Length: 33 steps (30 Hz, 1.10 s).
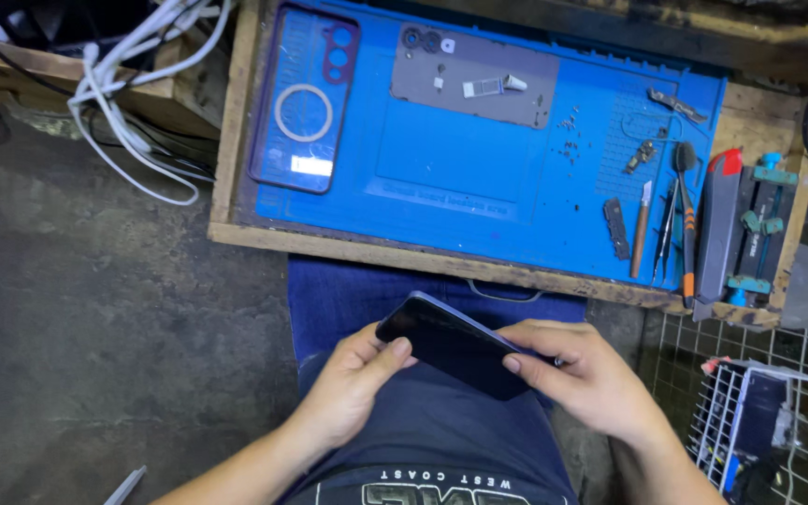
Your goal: The person works on a disassembled smartphone placed on a blue mat, using a screwdriver to manipulate internal components. They then attach the screen to the phone body, press the edges to secure it, and use a prying tool to adjust the device's frame.
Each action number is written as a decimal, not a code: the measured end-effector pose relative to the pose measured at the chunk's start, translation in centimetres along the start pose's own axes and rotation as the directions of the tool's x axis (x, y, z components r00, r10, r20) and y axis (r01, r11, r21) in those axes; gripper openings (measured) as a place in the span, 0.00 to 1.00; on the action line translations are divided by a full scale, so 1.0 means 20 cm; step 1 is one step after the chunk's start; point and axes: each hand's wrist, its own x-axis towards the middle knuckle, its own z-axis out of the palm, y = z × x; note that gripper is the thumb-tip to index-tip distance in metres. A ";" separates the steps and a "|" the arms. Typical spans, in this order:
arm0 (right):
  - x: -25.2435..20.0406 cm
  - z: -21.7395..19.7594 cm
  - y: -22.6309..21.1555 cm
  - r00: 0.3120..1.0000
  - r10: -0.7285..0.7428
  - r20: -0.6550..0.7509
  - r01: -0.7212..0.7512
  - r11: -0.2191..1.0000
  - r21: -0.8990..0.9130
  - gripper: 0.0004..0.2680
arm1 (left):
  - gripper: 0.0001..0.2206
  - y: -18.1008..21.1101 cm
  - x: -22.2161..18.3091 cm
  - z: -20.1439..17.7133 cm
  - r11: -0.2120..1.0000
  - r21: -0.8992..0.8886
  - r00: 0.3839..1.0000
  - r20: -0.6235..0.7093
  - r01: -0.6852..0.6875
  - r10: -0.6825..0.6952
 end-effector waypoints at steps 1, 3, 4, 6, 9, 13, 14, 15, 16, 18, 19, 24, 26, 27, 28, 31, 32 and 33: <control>0.01 -0.03 0.02 0.999 0.001 0.053 0.000 1.000 -0.022 0.11 | 0.17 0.02 0.00 -0.01 0.993 0.121 0.999 0.039 0.001 -0.006; 0.03 -0.06 0.05 0.978 -0.154 0.144 0.167 0.982 -0.084 0.10 | 0.19 0.10 0.00 0.01 0.981 0.186 0.998 0.031 -0.060 0.055; 0.03 -0.06 0.06 0.954 -0.226 0.197 0.250 0.963 -0.106 0.10 | 0.21 0.16 -0.01 0.01 0.972 0.218 0.996 0.025 -0.087 0.084; 0.05 -0.07 0.08 0.931 -0.298 0.212 0.322 0.942 -0.090 0.10 | 0.16 0.26 0.00 0.04 0.813 0.556 0.984 0.136 -0.174 0.117; 0.04 -0.06 0.05 0.926 -0.313 0.212 0.349 0.923 -0.160 0.11 | 0.11 0.31 0.03 0.09 0.665 0.707 0.970 0.203 -0.240 0.134; 0.04 -0.03 0.01 0.927 -0.329 0.177 0.362 0.911 -0.198 0.13 | 0.09 0.33 0.04 0.12 0.725 0.632 0.959 0.242 -0.272 0.149; 0.04 -0.01 0.00 0.928 -0.334 0.165 0.366 0.898 -0.243 0.13 | 0.09 0.31 0.03 0.12 0.722 0.641 0.963 0.229 -0.260 0.144; 0.03 0.01 0.00 0.928 -0.339 0.152 0.370 0.883 -0.289 0.12 | 0.09 0.30 0.03 0.12 0.719 0.649 0.967 0.215 -0.248 0.139; 0.04 0.02 0.00 0.924 -0.354 0.146 0.382 0.861 -0.335 0.11 | 0.09 0.30 0.03 0.12 0.712 0.660 0.970 0.196 -0.239 0.144; 0.04 0.03 -0.01 0.916 -0.376 0.140 0.401 0.849 -0.344 0.10 | 0.08 0.29 0.02 0.11 0.703 0.640 0.949 0.238 -0.312 0.205; 0.05 0.04 -0.01 0.912 -0.387 0.137 0.410 0.843 -0.348 0.10 | 0.08 0.29 0.02 0.11 0.696 0.628 0.937 0.258 -0.347 0.235; 0.04 0.06 -0.02 0.898 -0.420 0.128 0.439 0.850 -0.291 0.10 | 0.08 0.30 0.00 0.11 0.655 0.694 0.953 0.248 -0.299 0.172; 0.03 0.07 -0.03 0.898 -0.422 0.124 0.439 0.846 -0.301 0.09 | 0.08 0.30 0.00 0.12 0.642 0.712 0.957 0.245 -0.285 0.153; 0.03 0.07 -0.04 0.899 -0.419 0.124 0.436 0.840 -0.322 0.10 | 0.08 0.30 0.00 0.11 0.638 0.710 0.953 0.258 -0.299 0.160; 0.03 0.07 -0.05 0.899 -0.418 0.127 0.435 0.832 -0.344 0.10 | 0.08 0.30 0.00 0.11 0.633 0.708 0.948 0.268 -0.314 0.170; 0.03 0.06 -0.09 0.910 -0.371 0.184 0.414 0.825 -0.384 0.13 | 0.09 0.29 0.00 0.11 0.620 0.665 0.909 0.317 -0.418 0.272; 0.02 0.06 -0.10 0.910 -0.361 0.203 0.413 0.823 -0.390 0.14 | 0.09 0.29 -0.01 0.10 0.625 0.670 0.916 0.313 -0.400 0.251; 0.02 0.05 -0.10 0.910 -0.351 0.222 0.413 0.820 -0.397 0.14 | 0.10 0.29 -0.02 0.10 0.630 0.676 0.923 0.308 -0.382 0.229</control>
